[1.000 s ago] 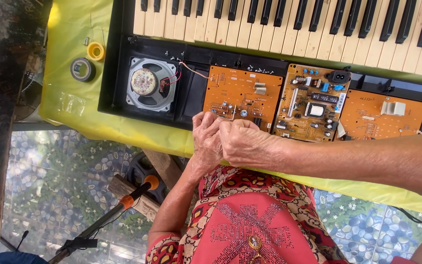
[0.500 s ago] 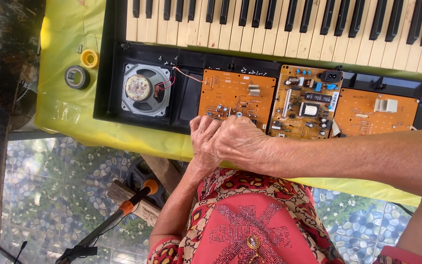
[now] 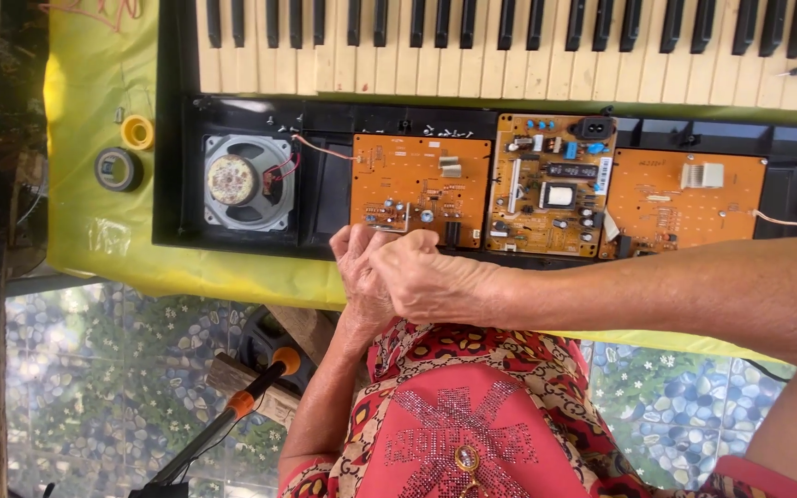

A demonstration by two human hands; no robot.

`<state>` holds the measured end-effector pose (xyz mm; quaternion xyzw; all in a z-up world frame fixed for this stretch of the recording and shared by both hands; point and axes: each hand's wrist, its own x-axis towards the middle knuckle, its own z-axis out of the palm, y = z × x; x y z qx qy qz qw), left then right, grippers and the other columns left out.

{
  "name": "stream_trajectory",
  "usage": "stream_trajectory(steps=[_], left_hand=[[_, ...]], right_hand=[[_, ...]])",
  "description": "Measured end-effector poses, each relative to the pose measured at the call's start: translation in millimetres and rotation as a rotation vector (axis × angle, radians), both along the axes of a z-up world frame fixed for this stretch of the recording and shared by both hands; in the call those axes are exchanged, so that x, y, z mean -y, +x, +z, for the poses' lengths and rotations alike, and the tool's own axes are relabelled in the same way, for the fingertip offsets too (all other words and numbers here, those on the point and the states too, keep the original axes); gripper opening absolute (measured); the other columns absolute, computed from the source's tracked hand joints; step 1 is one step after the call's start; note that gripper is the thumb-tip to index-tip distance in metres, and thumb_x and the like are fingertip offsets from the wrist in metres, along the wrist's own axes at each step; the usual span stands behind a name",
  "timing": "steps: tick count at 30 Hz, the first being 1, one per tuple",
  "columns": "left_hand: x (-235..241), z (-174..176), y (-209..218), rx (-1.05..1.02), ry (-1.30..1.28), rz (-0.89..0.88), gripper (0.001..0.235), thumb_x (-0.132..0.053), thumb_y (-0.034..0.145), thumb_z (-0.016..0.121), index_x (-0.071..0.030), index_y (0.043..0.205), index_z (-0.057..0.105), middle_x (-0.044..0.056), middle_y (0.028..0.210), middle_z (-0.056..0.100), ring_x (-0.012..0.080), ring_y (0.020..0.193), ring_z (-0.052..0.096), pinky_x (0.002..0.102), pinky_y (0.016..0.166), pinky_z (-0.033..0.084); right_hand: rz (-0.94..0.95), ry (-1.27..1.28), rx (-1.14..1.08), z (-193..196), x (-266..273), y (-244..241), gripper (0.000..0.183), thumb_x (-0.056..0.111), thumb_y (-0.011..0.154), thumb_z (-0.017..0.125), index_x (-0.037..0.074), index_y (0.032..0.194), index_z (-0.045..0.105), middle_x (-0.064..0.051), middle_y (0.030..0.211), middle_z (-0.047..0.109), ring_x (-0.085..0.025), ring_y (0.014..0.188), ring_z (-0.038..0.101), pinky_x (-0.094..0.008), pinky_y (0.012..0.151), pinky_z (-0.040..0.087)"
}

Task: The person works on the internal components of an electronic keyboard, using a screwdriver to manipulate parts on the circuit board and near the speaker. They handle small wires and components with their hands, occasionally adjusting the position of the board within the instrument's chassis.

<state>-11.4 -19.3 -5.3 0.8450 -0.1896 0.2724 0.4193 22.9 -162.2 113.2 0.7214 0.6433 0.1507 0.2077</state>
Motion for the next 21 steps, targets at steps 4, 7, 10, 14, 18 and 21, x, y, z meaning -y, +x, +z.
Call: stream_trajectory(steps=[4, 7, 10, 14, 18, 21], left_hand=[[-4.9, -4.1, 2.8, 0.127, 0.090, -0.034, 0.047, -0.032, 0.112, 0.042, -0.013, 0.072, 0.059, 0.001, 0.078, 0.057, 0.0253, 0.074, 0.047, 0.045, 0.089, 0.034], [-21.8, -39.8, 2.2, 0.183, 0.163, -0.047, 0.041, -0.028, 0.111, 0.048, -0.011, 0.077, 0.063, 0.000, 0.076, 0.061, 0.0249, 0.071, 0.046, 0.045, 0.088, 0.034], [0.9, 31.7, 4.2, 0.081, 0.118, -0.124, 0.049, -0.019, 0.116, 0.030, 0.000, 0.085, 0.063, 0.009, 0.075, 0.054, 0.0246, 0.074, 0.049, 0.040, 0.097, 0.037], [5.0, 1.0, -5.8, -0.005, 0.261, 0.107, 0.042, 0.000, 0.091, 0.070, -0.017, 0.062, 0.046, -0.005, 0.060, 0.040, 0.0161, 0.071, 0.035, 0.039, 0.087, 0.031], [3.7, -26.0, -16.9, -0.290, 0.004, 0.279, 0.049, 0.011, 0.074, 0.080, -0.019, 0.060, 0.044, -0.008, 0.079, 0.040, 0.0084, 0.078, 0.040, 0.025, 0.073, 0.031], [1.3, -32.0, -18.6, -0.498, 0.057, 0.406, 0.043, 0.008, 0.059, 0.081, -0.025, 0.056, 0.053, -0.015, 0.086, 0.042, 0.0044, 0.094, 0.041, 0.010, 0.058, 0.035]], right_hand=[[-0.049, 0.024, -0.213, -25.4, -10.5, -3.7, 0.016, 0.005, 0.074, 0.056, 0.005, 0.062, 0.066, -0.013, 0.054, 0.049, -0.028, 0.049, 0.056, -0.048, 0.030, 0.051], [-0.058, 0.098, -0.127, -75.0, -17.2, -12.1, 0.011, -0.003, 0.074, 0.054, -0.007, 0.066, 0.060, -0.024, 0.059, 0.049, -0.040, 0.054, 0.053, -0.050, 0.041, 0.052], [-0.167, 0.087, -0.136, -73.4, -28.9, -16.9, 0.011, -0.002, 0.075, 0.054, -0.007, 0.067, 0.060, -0.023, 0.059, 0.049, -0.038, 0.054, 0.053, -0.049, 0.040, 0.051], [-0.275, 0.077, -0.148, -71.3, -37.0, -20.5, 0.010, -0.002, 0.076, 0.054, -0.006, 0.069, 0.060, -0.021, 0.059, 0.050, -0.037, 0.054, 0.052, -0.047, 0.040, 0.050], [-0.391, 0.068, -0.165, -68.6, -50.3, -20.8, 0.010, -0.002, 0.079, 0.054, -0.004, 0.071, 0.060, -0.019, 0.059, 0.050, -0.034, 0.053, 0.052, -0.045, 0.039, 0.048], [-0.455, 0.077, -0.177, -66.8, -65.6, -19.4, 0.010, -0.002, 0.081, 0.054, -0.003, 0.073, 0.060, -0.017, 0.059, 0.050, -0.033, 0.053, 0.051, -0.043, 0.038, 0.047]])
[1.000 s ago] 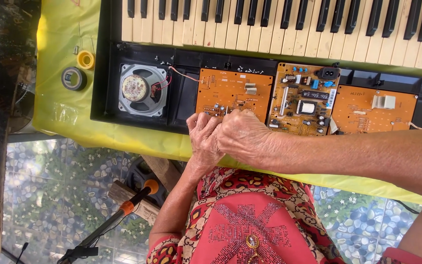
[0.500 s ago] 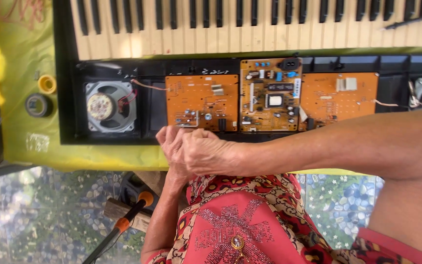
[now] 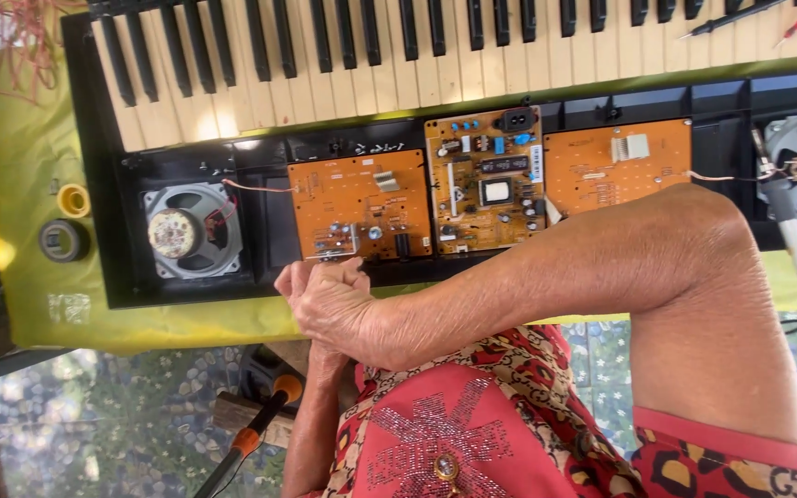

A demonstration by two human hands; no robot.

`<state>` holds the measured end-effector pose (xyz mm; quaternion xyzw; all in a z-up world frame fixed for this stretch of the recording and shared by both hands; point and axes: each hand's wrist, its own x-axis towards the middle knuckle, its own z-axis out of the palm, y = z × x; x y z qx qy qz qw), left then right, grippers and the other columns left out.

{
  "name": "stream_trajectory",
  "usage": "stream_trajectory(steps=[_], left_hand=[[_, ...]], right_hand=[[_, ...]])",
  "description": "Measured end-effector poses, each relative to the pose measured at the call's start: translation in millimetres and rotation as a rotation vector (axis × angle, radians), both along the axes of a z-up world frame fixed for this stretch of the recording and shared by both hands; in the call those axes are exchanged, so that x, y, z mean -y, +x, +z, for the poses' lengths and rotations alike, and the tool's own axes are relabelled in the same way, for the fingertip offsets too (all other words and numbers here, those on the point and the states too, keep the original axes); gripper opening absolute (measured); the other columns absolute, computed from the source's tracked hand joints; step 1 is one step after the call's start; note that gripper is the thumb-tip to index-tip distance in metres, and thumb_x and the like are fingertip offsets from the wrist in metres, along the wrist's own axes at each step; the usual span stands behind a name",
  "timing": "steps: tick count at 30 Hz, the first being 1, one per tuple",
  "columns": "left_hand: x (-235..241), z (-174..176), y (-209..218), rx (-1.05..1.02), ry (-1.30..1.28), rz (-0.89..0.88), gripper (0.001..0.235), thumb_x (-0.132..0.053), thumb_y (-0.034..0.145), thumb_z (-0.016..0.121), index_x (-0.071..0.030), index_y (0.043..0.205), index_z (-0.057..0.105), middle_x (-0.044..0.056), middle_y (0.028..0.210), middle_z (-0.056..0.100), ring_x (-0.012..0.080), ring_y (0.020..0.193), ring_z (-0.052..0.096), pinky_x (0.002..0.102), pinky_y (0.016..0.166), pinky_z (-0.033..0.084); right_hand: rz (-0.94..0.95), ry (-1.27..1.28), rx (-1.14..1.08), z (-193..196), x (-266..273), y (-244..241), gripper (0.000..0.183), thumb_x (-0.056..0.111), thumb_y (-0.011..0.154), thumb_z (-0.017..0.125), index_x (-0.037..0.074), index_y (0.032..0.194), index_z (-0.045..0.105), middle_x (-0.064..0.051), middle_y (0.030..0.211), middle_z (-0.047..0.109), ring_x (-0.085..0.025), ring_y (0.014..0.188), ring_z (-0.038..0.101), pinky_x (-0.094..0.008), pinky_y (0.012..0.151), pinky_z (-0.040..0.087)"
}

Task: The person works on the internal components of an electronic keyboard, using a screwdriver to manipulate parts on the circuit board and near the speaker. They handle small wires and components with their hands, occasionally adjusting the position of the board within the instrument's chassis.

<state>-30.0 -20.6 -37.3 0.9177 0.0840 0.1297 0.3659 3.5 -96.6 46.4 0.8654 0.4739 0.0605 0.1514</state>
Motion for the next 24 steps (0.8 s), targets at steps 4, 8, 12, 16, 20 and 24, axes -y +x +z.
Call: stream_trajectory(steps=[4, 8, 12, 16, 20, 24], left_hand=[[-26.9, -55.8, -0.4, -0.163, 0.146, -0.118, 0.016, -0.027, 0.077, 0.081, -0.037, 0.068, 0.074, -0.021, 0.099, 0.049, 0.0060, 0.105, 0.036, 0.016, 0.097, 0.030], [-2.0, 12.4, 9.4, -0.324, 0.695, -0.218, 0.025, -0.028, 0.098, 0.046, -0.040, 0.080, 0.061, -0.011, 0.082, 0.041, 0.0135, 0.086, 0.035, 0.037, 0.090, 0.030], [-3.6, -1.7, 14.4, 0.586, 0.028, -0.299, 0.030, -0.024, 0.099, 0.062, -0.010, 0.073, 0.060, 0.002, 0.076, 0.045, 0.0252, 0.076, 0.047, 0.038, 0.084, 0.036], [0.8, 12.0, 21.2, 0.694, 0.056, -0.365, 0.037, -0.029, 0.102, 0.055, -0.015, 0.068, 0.048, 0.001, 0.074, 0.043, 0.0261, 0.069, 0.041, 0.047, 0.079, 0.034], [-5.3, 43.8, 18.0, 0.681, 0.029, -0.394, 0.036, -0.025, 0.102, 0.046, -0.014, 0.068, 0.045, 0.001, 0.077, 0.042, 0.0259, 0.072, 0.041, 0.048, 0.082, 0.034], [-1.6, 49.3, 13.5, 0.658, 0.090, -0.292, 0.047, -0.034, 0.114, 0.022, -0.014, 0.080, 0.046, 0.002, 0.073, 0.046, 0.0226, 0.074, 0.040, 0.043, 0.082, 0.034]], right_hand=[[-0.051, 0.040, -0.009, 2.1, 1.1, 5.6, 0.010, -0.002, 0.083, 0.054, -0.001, 0.075, 0.060, -0.014, 0.059, 0.050, -0.030, 0.053, 0.050, -0.040, 0.037, 0.046], [0.044, 0.078, -0.016, -0.9, 18.7, 11.9, 0.010, -0.001, 0.085, 0.054, 0.000, 0.077, 0.060, -0.013, 0.059, 0.050, -0.029, 0.052, 0.050, -0.038, 0.037, 0.045], [0.102, 0.071, -0.031, -5.0, 44.0, 5.1, 0.010, -0.001, 0.087, 0.054, 0.001, 0.079, 0.060, -0.010, 0.059, 0.051, -0.026, 0.052, 0.049, -0.036, 0.036, 0.043], [0.273, 0.113, -0.007, 29.0, 74.7, 14.9, 0.006, 0.011, 0.077, 0.062, 0.012, 0.077, 0.056, -0.009, 0.075, 0.047, -0.030, 0.075, 0.049, -0.041, 0.052, 0.039], [0.399, 0.304, -0.280, 83.7, 75.2, 40.6, 0.028, 0.039, 0.084, 0.068, 0.012, 0.087, 0.061, -0.005, 0.087, 0.049, -0.028, 0.089, 0.050, -0.040, 0.072, 0.046], [0.480, 0.681, -1.081, 108.4, 56.1, 58.5, 0.024, 0.037, 0.092, 0.069, 0.014, 0.099, 0.068, 0.000, 0.088, 0.068, -0.018, 0.078, 0.063, -0.037, 0.075, 0.053]])
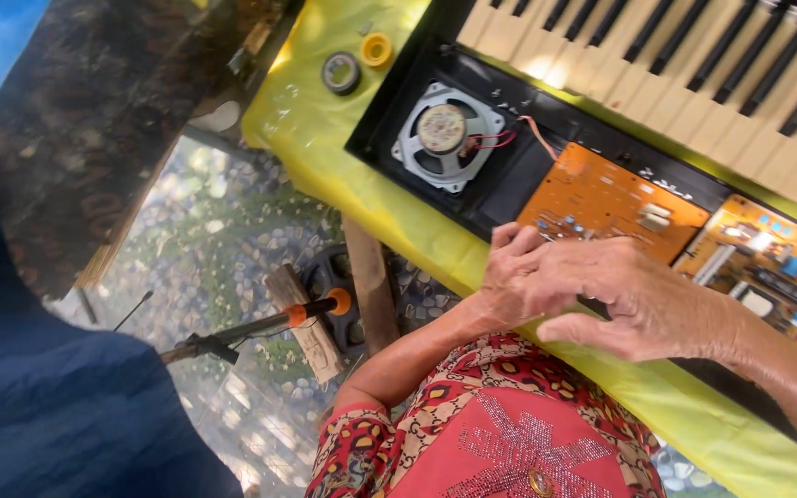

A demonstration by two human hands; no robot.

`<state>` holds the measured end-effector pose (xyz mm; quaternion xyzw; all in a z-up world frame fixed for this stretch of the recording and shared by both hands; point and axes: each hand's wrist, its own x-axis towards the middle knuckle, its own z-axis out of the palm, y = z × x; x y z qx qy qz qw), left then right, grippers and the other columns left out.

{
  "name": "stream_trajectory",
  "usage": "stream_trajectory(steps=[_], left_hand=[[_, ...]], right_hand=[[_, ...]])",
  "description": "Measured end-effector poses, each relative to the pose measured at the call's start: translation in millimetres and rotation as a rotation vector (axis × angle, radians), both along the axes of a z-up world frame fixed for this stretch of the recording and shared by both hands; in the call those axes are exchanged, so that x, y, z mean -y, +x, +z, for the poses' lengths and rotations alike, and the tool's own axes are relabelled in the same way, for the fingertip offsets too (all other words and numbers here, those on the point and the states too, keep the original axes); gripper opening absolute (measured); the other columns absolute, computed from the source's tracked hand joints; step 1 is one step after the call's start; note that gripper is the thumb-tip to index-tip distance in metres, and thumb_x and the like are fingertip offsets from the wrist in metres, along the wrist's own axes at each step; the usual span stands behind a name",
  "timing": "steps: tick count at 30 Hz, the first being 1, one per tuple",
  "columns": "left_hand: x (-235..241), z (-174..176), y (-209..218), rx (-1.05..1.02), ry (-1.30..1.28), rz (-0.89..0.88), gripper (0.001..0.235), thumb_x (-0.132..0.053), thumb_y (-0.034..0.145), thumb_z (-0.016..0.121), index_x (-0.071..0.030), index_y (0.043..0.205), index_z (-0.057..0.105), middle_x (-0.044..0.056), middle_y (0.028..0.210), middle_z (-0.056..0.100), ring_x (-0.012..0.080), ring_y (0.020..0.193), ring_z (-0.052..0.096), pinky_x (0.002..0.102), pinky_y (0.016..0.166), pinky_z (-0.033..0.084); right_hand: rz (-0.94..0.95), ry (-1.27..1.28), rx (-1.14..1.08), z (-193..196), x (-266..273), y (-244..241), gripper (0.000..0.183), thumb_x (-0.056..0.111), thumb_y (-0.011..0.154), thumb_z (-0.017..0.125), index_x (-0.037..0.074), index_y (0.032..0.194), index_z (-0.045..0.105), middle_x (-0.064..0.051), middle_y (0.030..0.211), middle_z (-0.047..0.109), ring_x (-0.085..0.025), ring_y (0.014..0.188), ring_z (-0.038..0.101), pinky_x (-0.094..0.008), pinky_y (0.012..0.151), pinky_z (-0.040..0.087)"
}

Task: The person works on the internal components of an electronic keyboard, using a screwdriver to manipulate parts on the circuit board and near the speaker. They handle small wires and components with their hands, occasionally adjusting the position of the board within the instrument's chassis.

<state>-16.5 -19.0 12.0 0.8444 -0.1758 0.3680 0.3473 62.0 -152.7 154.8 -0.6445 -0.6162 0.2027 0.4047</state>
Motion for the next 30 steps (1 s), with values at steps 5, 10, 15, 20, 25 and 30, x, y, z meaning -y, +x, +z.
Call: stream_trajectory(steps=[5, 10, 15, 20, 25, 30], left_hand=[[-1.6, -4.7, -3.3, -0.063, -0.026, -0.049, 0.045, -0.030, 0.116, 0.027, -0.009, 0.082, 0.049, 0.004, 0.076, 0.045, 0.0222, 0.076, 0.037, 0.043, 0.085, 0.034], [4.4, 0.0, -2.7, -0.010, -0.103, 0.000, 0.046, -0.030, 0.114, 0.028, -0.013, 0.072, 0.039, 0.003, 0.066, 0.036, 0.0209, 0.070, 0.036, 0.043, 0.081, 0.038], [1.1, -2.2, -4.3, -0.087, -0.117, -0.076, 0.046, -0.042, 0.109, 0.028, -0.012, 0.075, 0.039, 0.003, 0.072, 0.040, 0.0236, 0.073, 0.036, 0.045, 0.083, 0.034], [4.6, 1.4, -3.7, -0.115, -0.039, -0.033, 0.034, -0.023, 0.108, 0.036, -0.015, 0.075, 0.040, 0.001, 0.072, 0.046, 0.0229, 0.074, 0.040, 0.043, 0.086, 0.035], [1.8, 22.1, 0.2, -0.035, 0.060, -0.070, 0.037, -0.026, 0.113, 0.031, -0.008, 0.090, 0.053, 0.005, 0.086, 0.055, 0.0264, 0.077, 0.043, 0.045, 0.084, 0.035], [3.1, 25.3, 7.5, -0.013, 0.068, -0.102, 0.037, -0.021, 0.112, 0.029, -0.008, 0.095, 0.059, 0.003, 0.087, 0.061, 0.0260, 0.076, 0.045, 0.044, 0.079, 0.034]], right_hand=[[0.288, 0.041, -0.357, -14.2, -24.3, 3.4, 0.038, 0.041, 0.100, 0.058, 0.014, 0.074, 0.066, 0.003, 0.063, 0.061, -0.013, 0.055, 0.051, -0.030, 0.053, 0.041], [0.276, 0.165, -0.370, -17.9, -33.6, 0.8, 0.047, 0.036, 0.104, 0.054, 0.012, 0.064, 0.045, 0.003, 0.061, 0.032, -0.014, 0.059, 0.032, -0.037, 0.078, 0.041], [0.057, 0.056, -0.367, -33.7, -14.2, -3.4, 0.047, 0.041, 0.105, 0.045, 0.009, 0.071, 0.056, 0.002, 0.064, 0.048, -0.015, 0.058, 0.043, -0.032, 0.066, 0.043], [-0.217, 0.059, -0.459, -59.8, 3.4, -24.9, 0.047, 0.040, 0.102, 0.049, 0.014, 0.065, 0.058, 0.006, 0.054, 0.047, -0.007, 0.041, 0.043, -0.023, 0.033, 0.036], [-0.365, 0.164, -0.232, -53.7, 13.9, -31.5, 0.041, 0.029, 0.107, 0.039, 0.014, 0.070, 0.050, 0.003, 0.062, 0.047, -0.014, 0.053, 0.042, -0.027, 0.049, 0.037], [-0.453, 0.196, -0.249, -47.6, 18.9, -34.5, 0.041, 0.026, 0.107, 0.040, 0.012, 0.069, 0.048, 0.000, 0.061, 0.042, -0.016, 0.050, 0.037, -0.030, 0.049, 0.035]])
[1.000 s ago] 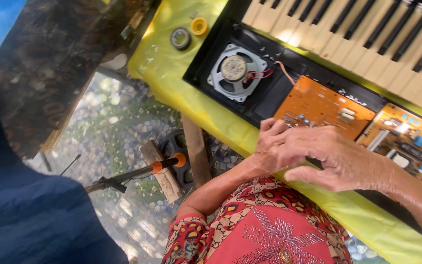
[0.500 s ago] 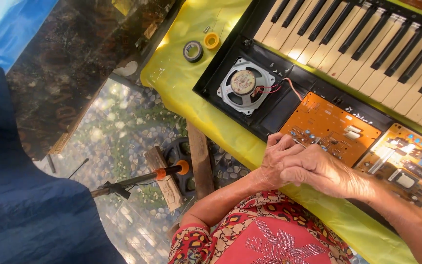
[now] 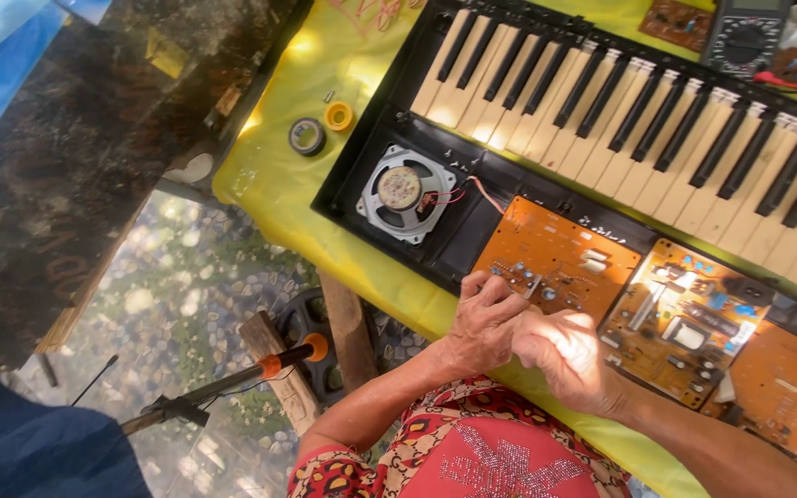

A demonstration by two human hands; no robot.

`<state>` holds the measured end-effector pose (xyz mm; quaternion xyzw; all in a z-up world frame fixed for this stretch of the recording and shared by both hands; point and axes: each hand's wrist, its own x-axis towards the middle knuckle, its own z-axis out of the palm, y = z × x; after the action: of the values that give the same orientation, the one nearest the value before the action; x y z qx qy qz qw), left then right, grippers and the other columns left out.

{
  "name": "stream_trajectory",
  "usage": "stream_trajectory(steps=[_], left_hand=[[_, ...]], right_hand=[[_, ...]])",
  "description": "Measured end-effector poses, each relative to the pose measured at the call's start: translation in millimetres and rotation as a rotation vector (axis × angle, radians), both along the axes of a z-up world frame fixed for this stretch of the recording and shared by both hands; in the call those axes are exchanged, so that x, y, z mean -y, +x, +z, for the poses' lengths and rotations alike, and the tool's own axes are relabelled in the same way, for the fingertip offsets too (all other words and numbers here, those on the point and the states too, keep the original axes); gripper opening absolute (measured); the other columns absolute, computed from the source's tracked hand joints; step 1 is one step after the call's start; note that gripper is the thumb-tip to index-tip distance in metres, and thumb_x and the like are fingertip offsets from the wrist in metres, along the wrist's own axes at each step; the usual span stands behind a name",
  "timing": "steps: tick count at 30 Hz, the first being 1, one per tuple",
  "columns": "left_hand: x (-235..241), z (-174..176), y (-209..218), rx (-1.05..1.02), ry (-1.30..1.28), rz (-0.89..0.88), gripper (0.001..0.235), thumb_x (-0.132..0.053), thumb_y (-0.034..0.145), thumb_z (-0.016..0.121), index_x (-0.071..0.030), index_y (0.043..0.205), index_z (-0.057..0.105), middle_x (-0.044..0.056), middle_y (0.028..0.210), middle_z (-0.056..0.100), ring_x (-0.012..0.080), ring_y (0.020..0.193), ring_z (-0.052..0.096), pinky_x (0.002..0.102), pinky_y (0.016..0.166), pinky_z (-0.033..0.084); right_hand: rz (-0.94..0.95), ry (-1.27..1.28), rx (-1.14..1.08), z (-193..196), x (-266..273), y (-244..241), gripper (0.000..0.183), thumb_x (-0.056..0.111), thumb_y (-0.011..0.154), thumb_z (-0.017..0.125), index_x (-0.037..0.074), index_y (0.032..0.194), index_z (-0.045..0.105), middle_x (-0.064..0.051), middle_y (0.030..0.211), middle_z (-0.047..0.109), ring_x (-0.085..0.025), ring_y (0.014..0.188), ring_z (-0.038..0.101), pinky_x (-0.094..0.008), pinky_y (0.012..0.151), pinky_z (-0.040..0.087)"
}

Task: The person works on the internal components of an electronic keyboard, using a screwdriver to manipulate parts on the circuit board and near the speaker. They handle small wires and components with their hands, occasionally adjusting the position of the board within the instrument's chassis.

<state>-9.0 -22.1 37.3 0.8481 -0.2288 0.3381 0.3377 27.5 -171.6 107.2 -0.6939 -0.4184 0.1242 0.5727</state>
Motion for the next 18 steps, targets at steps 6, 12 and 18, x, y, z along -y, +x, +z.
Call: stream_trajectory(steps=[6, 12, 18], left_hand=[[5.0, 6.5, 2.9, 0.011, -0.057, 0.006, 0.033, -0.020, 0.109, 0.039, -0.006, 0.087, 0.060, 0.005, 0.080, 0.058, 0.0251, 0.074, 0.041, 0.044, 0.077, 0.032], [18.9, -10.0, 10.7, 0.104, -0.077, 0.115, 0.057, -0.046, 0.114, 0.027, -0.007, 0.080, 0.051, 0.006, 0.072, 0.056, 0.0221, 0.068, 0.040, 0.042, 0.081, 0.037], [18.9, -34.6, 8.7, 0.089, -0.075, 0.067, 0.025, -0.005, 0.104, 0.042, -0.008, 0.082, 0.052, 0.004, 0.073, 0.050, 0.0227, 0.071, 0.042, 0.044, 0.083, 0.038]], right_hand=[[-0.007, -0.023, 0.008, -6.2, 9.7, 6.5, 0.046, 0.036, 0.107, 0.037, 0.014, 0.069, 0.050, 0.002, 0.059, 0.046, -0.015, 0.047, 0.043, -0.029, 0.049, 0.038], [0.009, 0.007, 0.018, -17.0, 11.3, 18.5, 0.044, 0.030, 0.105, 0.042, 0.013, 0.067, 0.055, 0.004, 0.055, 0.051, -0.011, 0.044, 0.047, -0.027, 0.047, 0.039], [0.635, -0.193, -0.166, 1.3, -2.8, 56.1, 0.020, 0.018, 0.087, 0.068, 0.012, 0.068, 0.063, 0.002, 0.060, 0.057, -0.016, 0.051, 0.047, -0.032, 0.046, 0.039]])
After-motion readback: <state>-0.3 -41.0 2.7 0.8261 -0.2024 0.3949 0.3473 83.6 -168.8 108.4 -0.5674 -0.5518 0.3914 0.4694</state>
